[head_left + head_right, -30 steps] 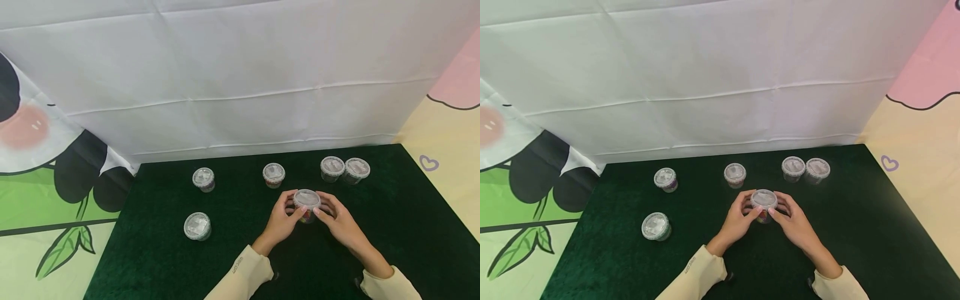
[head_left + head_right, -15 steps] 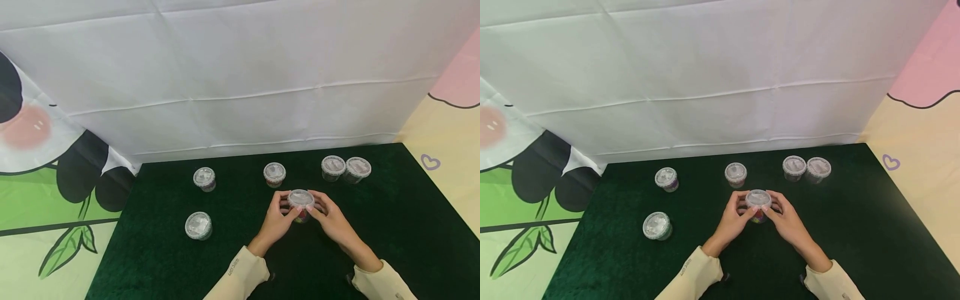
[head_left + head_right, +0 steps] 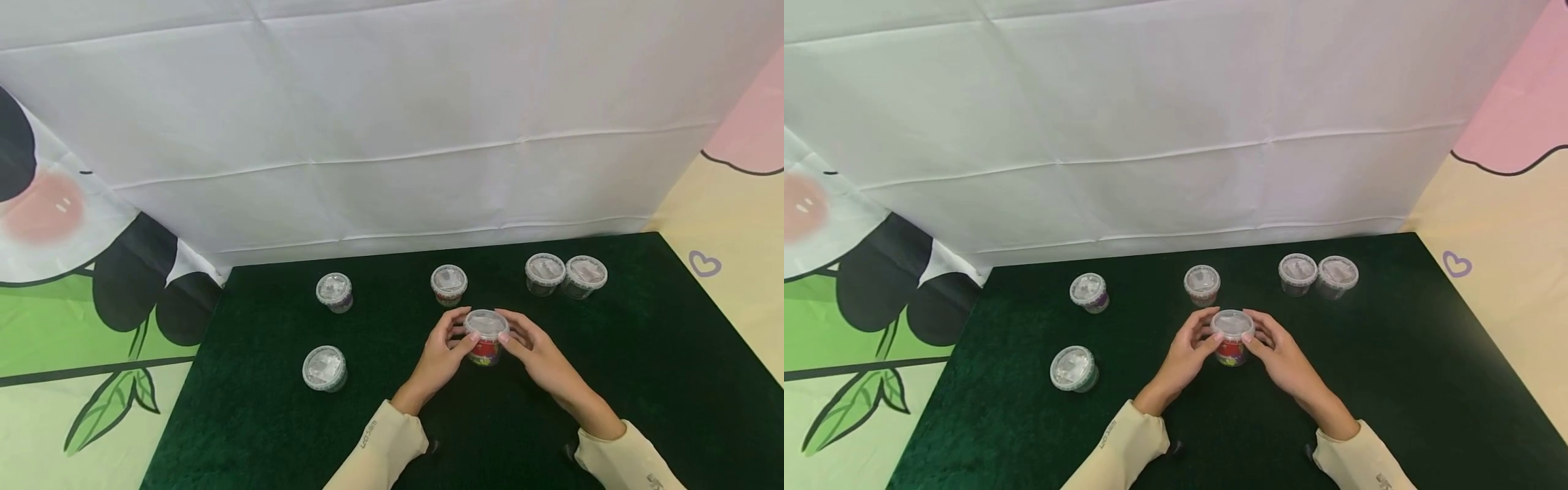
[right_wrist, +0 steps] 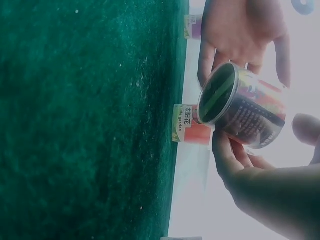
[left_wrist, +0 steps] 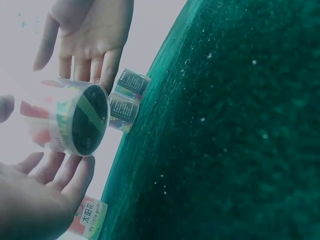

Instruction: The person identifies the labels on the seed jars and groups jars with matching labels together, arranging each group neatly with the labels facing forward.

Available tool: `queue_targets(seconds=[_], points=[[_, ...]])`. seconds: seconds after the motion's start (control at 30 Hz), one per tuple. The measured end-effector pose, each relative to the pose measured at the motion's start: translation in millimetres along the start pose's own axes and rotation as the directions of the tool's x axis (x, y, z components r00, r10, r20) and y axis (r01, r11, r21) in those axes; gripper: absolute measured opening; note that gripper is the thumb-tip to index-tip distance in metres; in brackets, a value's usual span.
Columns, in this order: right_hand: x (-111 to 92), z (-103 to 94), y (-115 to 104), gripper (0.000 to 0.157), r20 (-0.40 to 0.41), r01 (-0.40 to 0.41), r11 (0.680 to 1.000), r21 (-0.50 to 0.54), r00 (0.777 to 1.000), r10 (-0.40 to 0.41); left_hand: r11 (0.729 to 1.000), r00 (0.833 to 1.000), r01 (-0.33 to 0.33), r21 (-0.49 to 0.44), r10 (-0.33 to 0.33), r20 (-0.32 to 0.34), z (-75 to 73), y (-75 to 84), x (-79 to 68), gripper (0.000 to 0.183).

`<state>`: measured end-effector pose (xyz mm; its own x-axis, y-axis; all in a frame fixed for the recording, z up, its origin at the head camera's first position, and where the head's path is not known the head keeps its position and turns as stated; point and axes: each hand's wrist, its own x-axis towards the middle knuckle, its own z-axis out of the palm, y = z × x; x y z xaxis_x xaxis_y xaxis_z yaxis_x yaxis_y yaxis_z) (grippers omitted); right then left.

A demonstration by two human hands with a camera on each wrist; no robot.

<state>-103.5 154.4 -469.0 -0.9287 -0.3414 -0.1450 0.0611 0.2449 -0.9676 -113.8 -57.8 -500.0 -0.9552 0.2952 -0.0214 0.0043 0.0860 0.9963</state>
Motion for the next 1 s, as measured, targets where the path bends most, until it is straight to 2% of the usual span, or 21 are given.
queue_targets(seconds=[0.13,0.2,0.4,0.53,0.67,1.0], points=[[0,0.9,0,0.059,0.017,0.004,1.000,0.011,1.000,-0.004,0.999,0.999,0.012,-0.048,-0.010,0.049,-0.9,-3.2,-0.7,0.052],[0,1.3,0,0.059,0.019,-0.001,1.000,0.013,1.000,0.001,0.999,0.999,0.014,-0.051,-0.012,0.047,-1.1,-3.8,-1.3,0.052],[1,4.9,0,0.058,-0.009,-0.016,1.000,0.016,1.000,0.016,0.999,0.999,-0.019,-0.029,0.018,-0.031,-0.7,-2.4,-4.0,0.048],[4,10.7,-1,0.059,-0.037,-0.039,0.999,-0.002,0.999,0.039,0.999,0.994,-0.037,0.006,0.038,-0.101,2.7,-3.3,-3.7,0.048],[8,16.1,-2,0.058,-0.067,-0.054,0.998,-0.028,0.996,0.052,0.998,0.989,-0.040,0.048,0.047,-0.144,7.9,-4.0,-3.2,0.050],[13,15.5,2,0.057,-0.049,-0.058,0.998,-0.022,0.997,0.057,0.996,0.987,-0.014,0.093,0.029,-0.159,10.0,-3.9,-2.9,0.051]])
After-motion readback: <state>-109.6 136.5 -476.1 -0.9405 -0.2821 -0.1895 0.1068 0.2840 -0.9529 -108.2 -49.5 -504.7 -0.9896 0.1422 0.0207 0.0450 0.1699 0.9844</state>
